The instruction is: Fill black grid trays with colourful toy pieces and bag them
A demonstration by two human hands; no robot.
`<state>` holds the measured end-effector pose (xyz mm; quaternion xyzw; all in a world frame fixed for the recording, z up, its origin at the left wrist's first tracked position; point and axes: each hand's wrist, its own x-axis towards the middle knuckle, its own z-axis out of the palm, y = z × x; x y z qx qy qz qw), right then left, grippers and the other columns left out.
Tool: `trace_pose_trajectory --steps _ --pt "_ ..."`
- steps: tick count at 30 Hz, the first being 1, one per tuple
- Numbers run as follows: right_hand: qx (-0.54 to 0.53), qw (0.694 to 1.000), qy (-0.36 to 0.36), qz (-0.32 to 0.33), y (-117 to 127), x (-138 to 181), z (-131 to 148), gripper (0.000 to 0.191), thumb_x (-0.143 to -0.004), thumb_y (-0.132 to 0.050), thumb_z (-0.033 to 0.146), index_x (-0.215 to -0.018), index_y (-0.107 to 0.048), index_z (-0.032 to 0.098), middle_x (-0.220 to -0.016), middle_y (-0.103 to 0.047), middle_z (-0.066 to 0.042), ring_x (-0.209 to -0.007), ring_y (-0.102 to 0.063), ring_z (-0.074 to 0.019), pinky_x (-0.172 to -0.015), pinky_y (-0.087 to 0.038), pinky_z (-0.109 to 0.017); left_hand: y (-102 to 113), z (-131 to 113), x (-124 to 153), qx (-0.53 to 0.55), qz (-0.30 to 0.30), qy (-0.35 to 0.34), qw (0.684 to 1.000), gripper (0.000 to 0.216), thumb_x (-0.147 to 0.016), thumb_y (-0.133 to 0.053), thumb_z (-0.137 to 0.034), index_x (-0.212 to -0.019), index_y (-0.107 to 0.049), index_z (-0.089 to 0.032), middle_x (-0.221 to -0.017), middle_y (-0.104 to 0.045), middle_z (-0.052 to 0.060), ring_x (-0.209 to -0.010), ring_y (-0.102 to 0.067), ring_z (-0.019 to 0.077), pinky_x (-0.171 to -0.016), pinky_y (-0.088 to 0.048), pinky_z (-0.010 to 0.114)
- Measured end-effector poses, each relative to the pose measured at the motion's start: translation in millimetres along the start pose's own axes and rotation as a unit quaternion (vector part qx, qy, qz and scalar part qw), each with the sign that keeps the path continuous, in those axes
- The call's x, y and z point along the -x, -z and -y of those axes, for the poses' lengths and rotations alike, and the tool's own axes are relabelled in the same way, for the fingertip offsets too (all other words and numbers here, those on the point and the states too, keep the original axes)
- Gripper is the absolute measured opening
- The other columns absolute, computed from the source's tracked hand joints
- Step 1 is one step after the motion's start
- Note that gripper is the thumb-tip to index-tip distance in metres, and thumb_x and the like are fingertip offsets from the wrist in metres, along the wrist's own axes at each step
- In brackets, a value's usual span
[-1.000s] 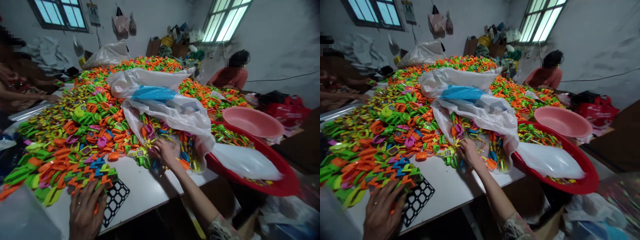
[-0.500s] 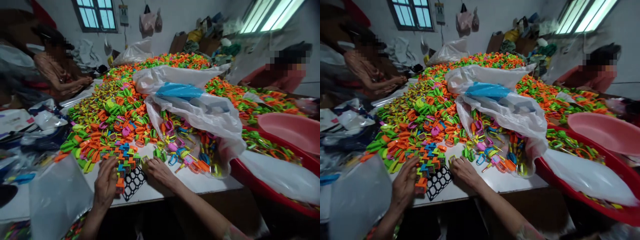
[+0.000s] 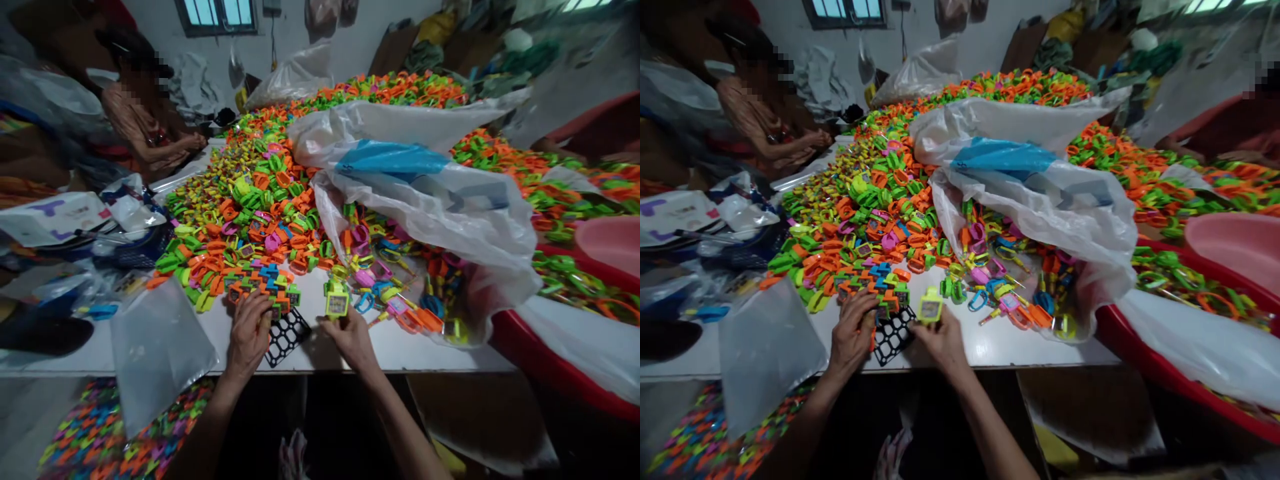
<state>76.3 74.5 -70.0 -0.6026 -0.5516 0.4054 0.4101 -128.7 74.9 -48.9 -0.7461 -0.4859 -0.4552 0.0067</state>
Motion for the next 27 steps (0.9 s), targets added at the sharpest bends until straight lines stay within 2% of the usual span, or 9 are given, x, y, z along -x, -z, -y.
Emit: trace_pose_trajectory --steps 3,5,7,9,11,14,17,21,27 --pt "-0.157 0.985 -0.009 0.069 -36.7 15.0 2.9 0.025 -0.064 -0.068 0.035 -0.08 -0.057 0.019 -0.07 -0.064 0.0 -0.065 -0.061 -0.0173 -0.062 -0.049 -0.028 -0.3 0.9 2.5 0.003 0.004 0.008 1.0 0.021 -0.09 -0.047 -0.017 -0.107 -0.058 -0.019 -0.108 -0.065 0.008 -0.118 -0.052 0.0206 -0.106 -0.034 0.047" --pt "-0.193 0.976 -0.042 0.096 -59.1 19.5 1.0 0.021 -0.063 -0.066 0.032 -0.077 -0.058 0.019 -0.07 -0.065 -0.001 -0.066 -0.062 -0.0183 -0.066 -0.051 -0.03 0.7 1.9 4.3 0.001 0.021 0.008 1.0 0.023 -0.091 -0.045 -0.022 -0.11 -0.057 -0.019 -0.111 -0.063 0.009 -0.12 -0.05 0.0217 -0.107 -0.033 0.048" --pt "-0.187 0.977 -0.054 0.091 -71.5 18.8 -2.0 0.018 -0.065 -0.063 0.031 -0.078 -0.059 0.018 -0.072 -0.066 -0.001 -0.068 -0.063 -0.0188 -0.068 -0.052 -0.031 3.0 2.8 5.7 0.003 0.044 -0.004 0.999 0.027 -0.093 -0.043 -0.03 -0.114 -0.055 -0.019 -0.116 -0.061 0.01 -0.124 -0.047 0.0232 -0.108 -0.031 0.049" --pt "-0.135 0.986 -0.009 0.095 -74.4 15.4 -4.4 0.015 -0.067 -0.059 0.026 -0.079 -0.059 0.018 -0.076 -0.067 -0.002 -0.071 -0.063 -0.0187 -0.07 -0.051 -0.03 5.3 3.0 6.8 -0.001 0.058 -0.023 0.998 0.033 -0.092 -0.044 -0.038 -0.117 -0.053 -0.018 -0.119 -0.059 0.012 -0.126 -0.044 0.0255 -0.109 -0.03 0.051" --pt "-0.039 0.989 0.079 0.12 -73.2 12.4 -5.8 0.012 -0.067 -0.055 0.019 -0.078 -0.059 0.019 -0.078 -0.067 -0.002 -0.072 -0.062 -0.0181 -0.07 -0.05 -0.029 5.7 2.6 7.9 -0.022 0.061 -0.044 0.997 0.041 -0.088 -0.048 -0.043 -0.12 -0.051 -0.018 -0.119 -0.058 0.013 -0.126 -0.044 0.0281 -0.109 -0.027 0.052" --pt "0.134 0.965 0.176 0.142 -74.9 10.7 -6.3 0.018 -0.069 -0.048 0.013 -0.083 -0.058 0.019 -0.082 -0.064 -0.004 -0.071 -0.059 -0.0172 -0.065 -0.048 -0.026 2.4 1.9 9.7 -0.068 0.062 -0.074 0.993 0.049 -0.082 -0.058 -0.045 -0.122 -0.051 -0.017 -0.12 -0.057 0.015 -0.127 -0.043 0.0318 -0.11 -0.025 0.053" --pt "0.251 0.939 0.186 0.144 -83.4 8.1 -4.0 0.022 -0.075 -0.047 0.016 -0.095 -0.057 0.017 -0.087 -0.063 -0.006 -0.07 -0.059 -0.0177 -0.06 -0.046 -0.025 -2.2 3.2 9.7 -0.107 0.037 -0.084 0.99 0.043 -0.079 -0.063 -0.037 -0.116 -0.056 -0.019 -0.119 -0.057 0.014 -0.125 -0.045 0.0324 -0.109 -0.026 0.054" --pt "0.315 0.909 0.216 0.166 -92.0 1.4 0.7 0.024 -0.079 -0.048 0.018 -0.1 -0.057 0.018 -0.091 -0.063 -0.007 -0.075 -0.059 -0.0195 -0.061 -0.046 -0.026 -4.0 8.5 5.9 -0.133 0.017 -0.09 0.987 0.038 -0.078 -0.065 -0.032 -0.113 -0.059 -0.02 -0.113 -0.059 0.013 -0.12 -0.05 0.0306 -0.108 -0.028 0.053" --pt "0.337 0.909 0.195 0.147 -95.6 0.0 -1.6 0.033 -0.078 -0.045 0.017 -0.109 -0.054 0.013 -0.094 -0.063 -0.011 -0.072 -0.06 -0.0206 -0.06 -0.047 -0.029 -0.7 13.9 5.3 -0.12 0.015 -0.111 0.986 0.038 -0.079 -0.065 -0.032 -0.114 -0.058 -0.021 -0.116 -0.061 0.012 -0.121 -0.05 0.0299 -0.109 -0.029 0.052"
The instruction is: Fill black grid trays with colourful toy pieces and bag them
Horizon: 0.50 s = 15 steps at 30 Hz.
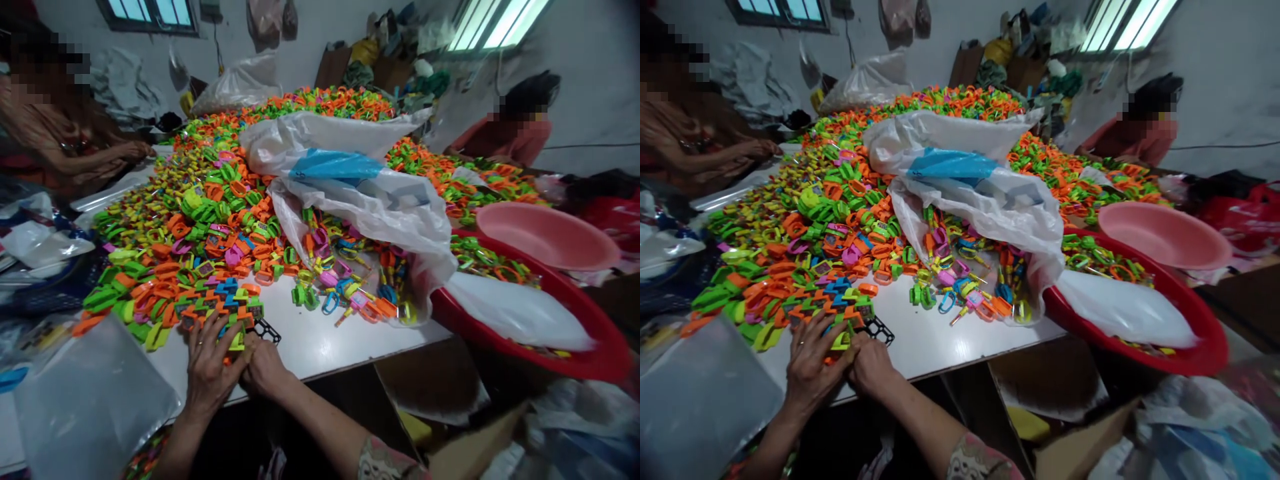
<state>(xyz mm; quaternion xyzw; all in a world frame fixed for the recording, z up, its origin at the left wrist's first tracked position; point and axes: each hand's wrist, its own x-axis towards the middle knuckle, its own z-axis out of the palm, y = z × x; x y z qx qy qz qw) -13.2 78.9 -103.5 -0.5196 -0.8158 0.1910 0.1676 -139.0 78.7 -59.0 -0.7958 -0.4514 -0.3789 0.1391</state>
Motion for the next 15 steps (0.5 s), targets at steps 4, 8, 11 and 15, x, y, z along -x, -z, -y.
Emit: trace_pose_trajectory --steps 4,8,11,15 --pt "-0.057 0.997 0.019 -0.048 -2.7 5.4 -4.6 0.028 -0.078 -0.044 0.017 -0.105 -0.053 0.016 -0.096 -0.063 -0.009 -0.081 -0.059 -0.0202 -0.067 -0.047 -0.028 2.2 3.6 1.5 0.02 0.011 -0.011 1.0 0.037 -0.082 -0.06 -0.035 -0.115 -0.056 -0.019 -0.117 -0.062 0.013 -0.118 -0.053 0.0288 -0.109 -0.029 0.051" --pt "-0.073 0.995 0.005 -0.06 -3.6 11.1 -7.8 0.027 -0.078 -0.043 0.017 -0.103 -0.053 0.015 -0.093 -0.062 -0.01 -0.077 -0.058 -0.0198 -0.065 -0.045 -0.028 2.8 3.1 4.0 0.035 0.013 -0.01 0.999 0.032 -0.082 -0.061 -0.036 -0.11 -0.056 -0.021 -0.114 -0.064 0.011 -0.116 -0.056 0.0264 -0.109 -0.031 0.048" --pt "-0.058 0.998 -0.012 -0.036 -5.6 8.3 -4.6 0.029 -0.075 -0.045 0.014 -0.103 -0.054 0.015 -0.092 -0.061 -0.009 -0.073 -0.058 -0.019 -0.061 -0.043 -0.027 0.0 -0.2 4.9 0.028 0.002 0.0 1.0 0.034 -0.08 -0.062 -0.038 -0.108 -0.056 -0.02 -0.114 -0.064 0.012 -0.116 -0.055 0.0275 -0.108 -0.031 0.05" --pt "-0.049 0.998 -0.022 -0.023 -4.7 5.7 6.3 0.024 -0.077 -0.047 0.014 -0.099 -0.054 0.017 -0.091 -0.061 -0.008 -0.074 -0.058 -0.018 -0.061 -0.043 -0.025 1.2 -5.6 3.9 0.021 -0.005 0.004 1.0 0.031 -0.078 -0.065 -0.033 -0.103 -0.056 -0.017 -0.11 -0.064 0.014 -0.115 -0.055 0.0287 -0.106 -0.032 0.053"
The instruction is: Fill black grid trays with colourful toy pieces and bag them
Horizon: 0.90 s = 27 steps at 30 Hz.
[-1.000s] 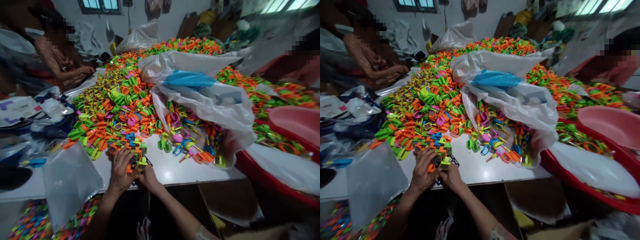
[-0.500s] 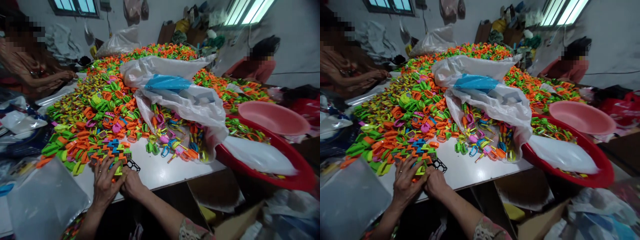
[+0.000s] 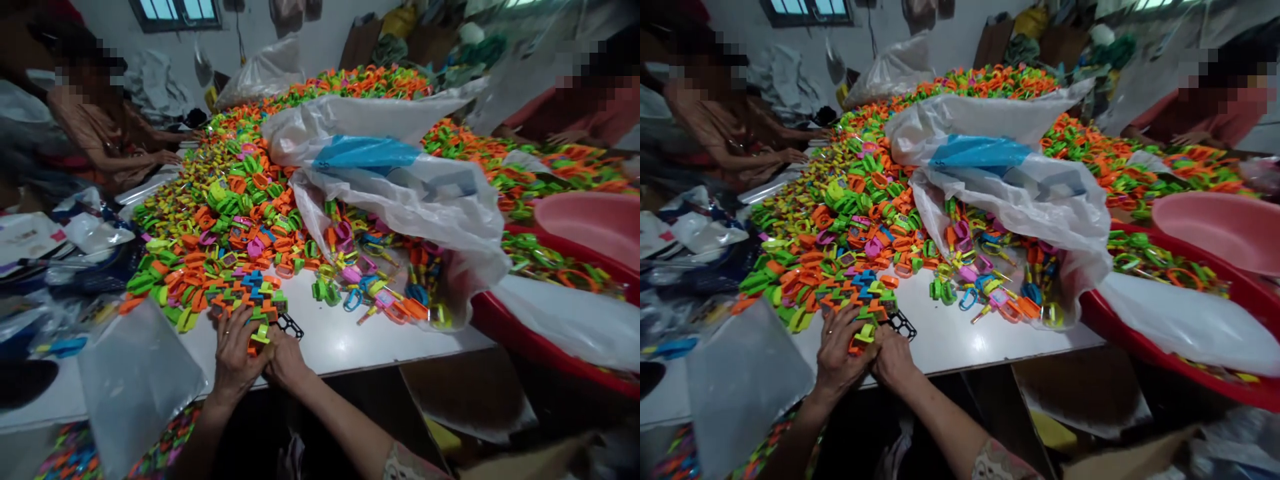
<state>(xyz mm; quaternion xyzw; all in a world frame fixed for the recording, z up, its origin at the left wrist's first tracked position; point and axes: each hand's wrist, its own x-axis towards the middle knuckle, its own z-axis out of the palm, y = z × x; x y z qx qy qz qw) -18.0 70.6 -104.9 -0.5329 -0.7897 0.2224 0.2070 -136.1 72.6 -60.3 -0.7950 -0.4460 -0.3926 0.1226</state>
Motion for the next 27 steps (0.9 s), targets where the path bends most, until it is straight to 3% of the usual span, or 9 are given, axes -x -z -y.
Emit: trace_pose_trajectory --steps 3,6,9,12,15,18,22,27 --pt "-0.031 0.998 0.053 0.016 18.3 11.0 -1.8 0.019 -0.08 -0.049 0.017 -0.098 -0.054 0.019 -0.093 -0.061 -0.006 -0.079 -0.058 -0.0183 -0.065 -0.045 -0.025 3.6 -0.9 -0.7 -0.007 -0.007 -0.014 1.0 0.03 -0.08 -0.063 -0.028 -0.106 -0.056 -0.016 -0.108 -0.064 0.015 -0.113 -0.056 0.0282 -0.106 -0.032 0.053" --pt "-0.071 0.995 0.075 -0.018 59.9 34.7 -26.4 0.024 -0.085 -0.047 0.019 -0.109 -0.051 0.02 -0.098 -0.061 -0.005 -0.087 -0.059 -0.0161 -0.073 -0.046 -0.024 1.6 3.1 -0.6 -0.008 -0.006 -0.024 1.0 0.03 -0.082 -0.061 -0.026 -0.11 -0.058 -0.018 -0.11 -0.063 0.013 -0.112 -0.056 0.0275 -0.108 -0.029 0.053" --pt "0.016 0.992 -0.098 -0.08 109.9 58.0 -68.8 0.026 -0.089 -0.044 0.02 -0.114 -0.051 0.02 -0.101 -0.062 -0.008 -0.091 -0.06 -0.0176 -0.073 -0.046 -0.025 -4.4 6.8 0.4 0.003 -0.013 -0.029 0.999 0.023 -0.081 -0.06 -0.027 -0.104 -0.061 -0.021 -0.109 -0.063 0.011 -0.113 -0.056 0.0273 -0.109 -0.027 0.053" --pt "0.163 0.949 -0.265 -0.045 138.6 67.5 -105.7 0.019 -0.091 -0.048 0.026 -0.105 -0.057 0.019 -0.101 -0.062 -0.012 -0.093 -0.06 -0.0232 -0.067 -0.044 -0.028 -8.4 7.3 1.0 -0.005 -0.02 -0.029 0.999 0.02 -0.081 -0.06 -0.029 -0.099 -0.061 -0.02 -0.108 -0.063 0.011 -0.112 -0.056 0.0274 -0.109 -0.027 0.054" --pt "0.209 0.938 -0.276 -0.023 136.4 70.2 -116.3 0.018 -0.091 -0.048 0.032 -0.097 -0.059 0.018 -0.101 -0.063 -0.012 -0.095 -0.06 -0.0238 -0.065 -0.04 -0.028 -5.6 4.9 -0.5 -0.017 -0.007 -0.026 1.0 0.018 -0.083 -0.058 -0.029 -0.098 -0.061 -0.02 -0.108 -0.062 0.011 -0.113 -0.055 0.0275 -0.109 -0.027 0.054" --pt "0.181 0.937 -0.294 -0.057 125.5 76.0 -108.5 0.018 -0.091 -0.046 0.03 -0.097 -0.059 0.02 -0.098 -0.064 -0.008 -0.09 -0.06 -0.0203 -0.063 -0.036 -0.026 5.7 -0.4 -7.8 -0.013 0.023 -0.03 0.999 0.021 -0.084 -0.058 -0.028 -0.102 -0.06 -0.019 -0.114 -0.059 0.013 -0.115 -0.054 0.0275 -0.109 -0.027 0.054" --pt "0.092 0.921 -0.37 -0.08 124.2 80.0 -105.6 0.018 -0.088 -0.047 0.032 -0.098 -0.058 0.022 -0.087 -0.067 -0.005 -0.078 -0.061 -0.0185 -0.059 -0.03 -0.026 20.8 -8.3 -28.6 -0.026 0.045 0.009 0.999 0.026 -0.084 -0.057 -0.029 -0.109 -0.059 -0.02 -0.129 -0.05 0.015 -0.121 -0.049 0.029 -0.108 -0.026 0.054" --pt "-0.087 0.895 -0.399 -0.179 125.4 78.8 -124.7 0.027 -0.076 -0.056 0.03 -0.1 -0.052 0.019 -0.069 -0.064 -0.001 -0.062 -0.058 -0.017 -0.056 -0.033 -0.025 17.5 -7.2 -41.4 -0.022 0.148 0.027 0.988 0.027 -0.088 -0.049 -0.029 -0.112 -0.057 -0.021 -0.118 -0.06 0.012 -0.118 -0.052 0.0295 -0.104 -0.026 0.056"
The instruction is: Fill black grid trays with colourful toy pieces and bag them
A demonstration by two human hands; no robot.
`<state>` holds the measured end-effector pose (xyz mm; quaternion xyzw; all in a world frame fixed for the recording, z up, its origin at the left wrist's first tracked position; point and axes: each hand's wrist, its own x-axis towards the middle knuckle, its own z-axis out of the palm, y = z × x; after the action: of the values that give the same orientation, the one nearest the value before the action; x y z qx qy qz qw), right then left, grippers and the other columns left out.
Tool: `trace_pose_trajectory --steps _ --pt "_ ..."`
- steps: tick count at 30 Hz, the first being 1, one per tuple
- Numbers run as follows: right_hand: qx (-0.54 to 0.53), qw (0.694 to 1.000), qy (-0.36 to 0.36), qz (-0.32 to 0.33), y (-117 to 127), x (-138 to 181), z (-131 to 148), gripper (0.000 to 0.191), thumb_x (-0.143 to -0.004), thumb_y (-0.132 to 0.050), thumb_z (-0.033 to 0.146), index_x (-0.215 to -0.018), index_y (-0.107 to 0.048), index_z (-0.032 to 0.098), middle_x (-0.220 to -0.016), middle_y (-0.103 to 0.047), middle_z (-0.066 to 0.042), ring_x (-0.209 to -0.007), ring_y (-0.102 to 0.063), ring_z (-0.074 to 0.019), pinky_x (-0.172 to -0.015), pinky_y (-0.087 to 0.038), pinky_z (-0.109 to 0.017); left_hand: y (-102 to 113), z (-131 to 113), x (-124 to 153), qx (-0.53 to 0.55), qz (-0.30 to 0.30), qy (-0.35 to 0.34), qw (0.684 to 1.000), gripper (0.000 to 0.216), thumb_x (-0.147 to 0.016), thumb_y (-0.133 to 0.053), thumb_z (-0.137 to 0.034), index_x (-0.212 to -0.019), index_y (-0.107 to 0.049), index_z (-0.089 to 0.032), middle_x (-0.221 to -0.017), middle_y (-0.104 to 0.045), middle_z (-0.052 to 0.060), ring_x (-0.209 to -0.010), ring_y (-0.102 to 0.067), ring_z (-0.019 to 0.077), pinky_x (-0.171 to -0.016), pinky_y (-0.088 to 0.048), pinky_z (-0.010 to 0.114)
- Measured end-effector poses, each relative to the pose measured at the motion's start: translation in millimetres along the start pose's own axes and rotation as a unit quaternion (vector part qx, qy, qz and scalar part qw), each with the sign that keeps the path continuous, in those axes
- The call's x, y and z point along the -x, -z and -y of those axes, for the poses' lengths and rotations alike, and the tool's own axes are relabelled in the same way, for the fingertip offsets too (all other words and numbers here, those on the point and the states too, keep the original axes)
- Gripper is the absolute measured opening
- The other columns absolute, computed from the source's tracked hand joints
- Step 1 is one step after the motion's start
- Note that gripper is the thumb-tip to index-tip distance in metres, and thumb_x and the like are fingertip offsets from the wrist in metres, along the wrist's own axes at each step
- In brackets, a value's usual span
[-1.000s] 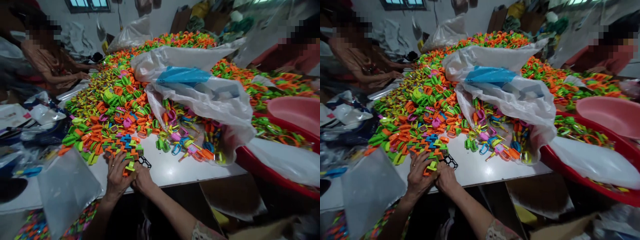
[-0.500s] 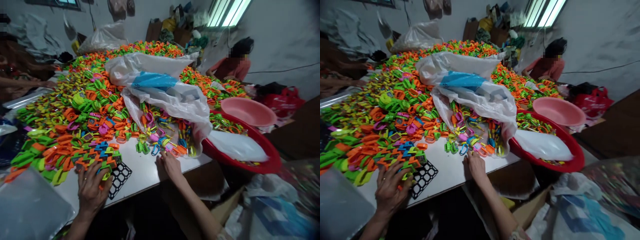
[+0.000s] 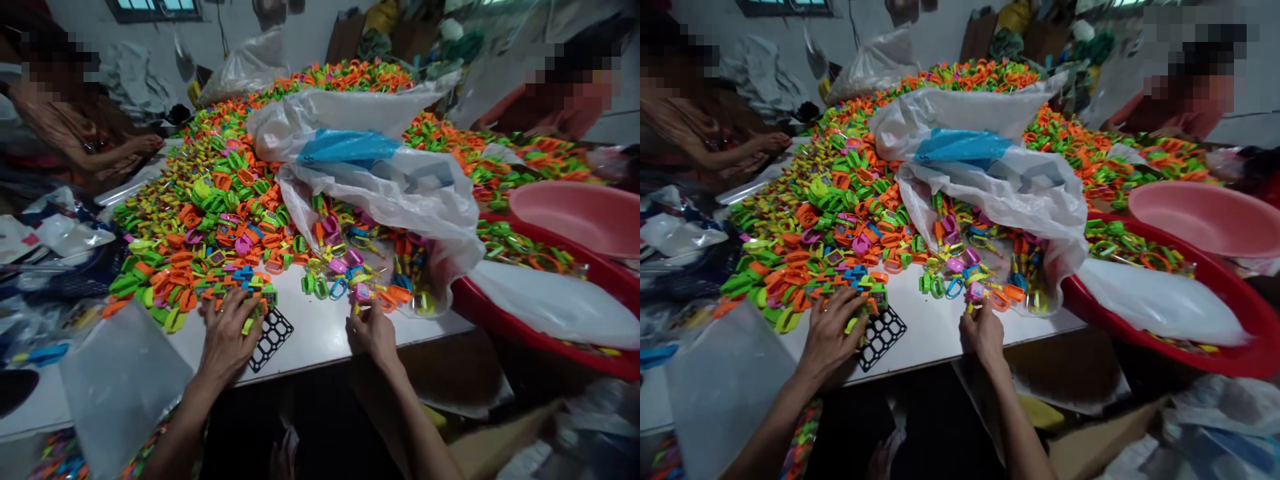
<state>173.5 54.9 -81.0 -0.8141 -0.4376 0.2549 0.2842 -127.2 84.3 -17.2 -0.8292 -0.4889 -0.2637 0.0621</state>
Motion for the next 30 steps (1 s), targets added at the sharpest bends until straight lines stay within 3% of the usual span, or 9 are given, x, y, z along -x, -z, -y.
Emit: trace_pose_trajectory --steps 2,4,6,9,13,15,18,24,30 --pt "-0.155 0.988 -0.011 0.006 1.7 -3.4 -4.4 0.037 -0.071 -0.06 0.035 -0.102 -0.049 0.017 -0.06 -0.06 0.002 -0.054 -0.055 -0.0154 -0.052 -0.036 -0.025 -4.5 3.6 2.1 0.022 -0.002 0.008 1.0 0.025 -0.089 -0.046 -0.026 -0.111 -0.058 -0.021 -0.117 -0.061 0.012 -0.12 -0.051 0.0285 -0.103 -0.028 0.054" --pt "-0.292 0.956 -0.016 0.024 4.0 -3.8 -0.1 0.051 -0.065 -0.065 0.04 -0.105 -0.047 0.016 -0.058 -0.058 0.004 -0.05 -0.053 -0.0141 -0.047 -0.037 -0.024 -7.3 6.8 5.6 0.041 -0.01 0.01 0.999 0.024 -0.09 -0.045 -0.024 -0.109 -0.058 -0.021 -0.116 -0.062 0.011 -0.12 -0.05 0.0274 -0.105 -0.026 0.054" --pt "-0.367 0.929 -0.006 0.05 4.1 -1.6 17.2 0.058 -0.059 -0.069 0.042 -0.105 -0.047 0.016 -0.06 -0.057 0.005 -0.048 -0.051 -0.0123 -0.044 -0.036 -0.022 -7.9 8.2 7.8 0.054 -0.009 0.013 0.998 0.023 -0.089 -0.046 -0.024 -0.108 -0.058 -0.021 -0.114 -0.064 0.009 -0.121 -0.05 0.0266 -0.106 -0.025 0.053" --pt "-0.398 0.911 0.06 0.093 -7.8 7.9 59.7 0.039 -0.061 -0.066 0.038 -0.092 -0.052 0.017 -0.06 -0.054 0.006 -0.047 -0.046 -0.0086 -0.044 -0.034 -0.02 -6.8 7.1 7.8 0.06 -0.013 0.022 0.998 0.02 -0.089 -0.047 -0.023 -0.106 -0.059 -0.021 -0.111 -0.066 0.008 -0.12 -0.051 0.0255 -0.106 -0.026 0.052" --pt "-0.356 0.89 0.196 0.206 -53.7 34.2 95.3 0.013 -0.067 -0.058 0.028 -0.074 -0.053 0.018 -0.058 -0.05 0.005 -0.049 -0.042 -0.0077 -0.045 -0.032 -0.018 -7.7 4.9 7.0 0.053 -0.027 0.016 0.998 0.02 -0.089 -0.05 -0.022 -0.107 -0.058 -0.021 -0.112 -0.067 0.008 -0.119 -0.052 0.0247 -0.106 -0.027 0.052" --pt "-0.31 0.889 0.233 0.243 -82.9 46.4 92.2 0.006 -0.068 -0.055 0.023 -0.069 -0.052 0.018 -0.057 -0.05 0.005 -0.05 -0.041 -0.0082 -0.046 -0.033 -0.018 -9.2 4.2 7.2 0.039 -0.041 0.008 0.998 0.021 -0.088 -0.051 -0.022 -0.107 -0.058 -0.02 -0.111 -0.067 0.008 -0.119 -0.053 0.0252 -0.107 -0.026 0.052" --pt "-0.262 0.902 0.261 0.224 -113.0 54.6 77.6 0.003 -0.071 -0.05 0.018 -0.071 -0.053 0.018 -0.062 -0.054 0.003 -0.055 -0.046 -0.0102 -0.054 -0.039 -0.021 -10.9 3.5 7.9 0.028 -0.058 -0.007 0.998 0.02 -0.087 -0.054 -0.021 -0.106 -0.06 -0.02 -0.11 -0.068 0.008 -0.119 -0.053 0.0258 -0.107 -0.026 0.051" --pt "-0.115 0.883 0.406 0.203 -115.5 55.5 76.8 0.011 -0.08 -0.044 0.017 -0.085 -0.054 0.018 -0.083 -0.06 -0.004 -0.074 -0.054 -0.0159 -0.067 -0.043 -0.025 -12.4 5.2 11.3 0.019 -0.072 -0.04 0.996 0.023 -0.087 -0.053 -0.02 -0.108 -0.062 -0.02 -0.112 -0.067 0.01 -0.122 -0.05 0.0272 -0.108 -0.026 0.051" --pt "0.065 0.908 0.374 0.179 -127.6 65.5 91.0 0.021 -0.078 -0.048 0.016 -0.098 -0.053 0.016 -0.089 -0.063 -0.008 -0.075 -0.058 -0.0189 -0.064 -0.043 -0.027 -16.6 10.4 12.6 -0.034 -0.061 -0.086 0.994 0.04 -0.079 -0.065 -0.039 -0.115 -0.062 -0.023 -0.121 -0.06 0.016 -0.124 -0.046 0.0366 -0.104 -0.027 0.06"
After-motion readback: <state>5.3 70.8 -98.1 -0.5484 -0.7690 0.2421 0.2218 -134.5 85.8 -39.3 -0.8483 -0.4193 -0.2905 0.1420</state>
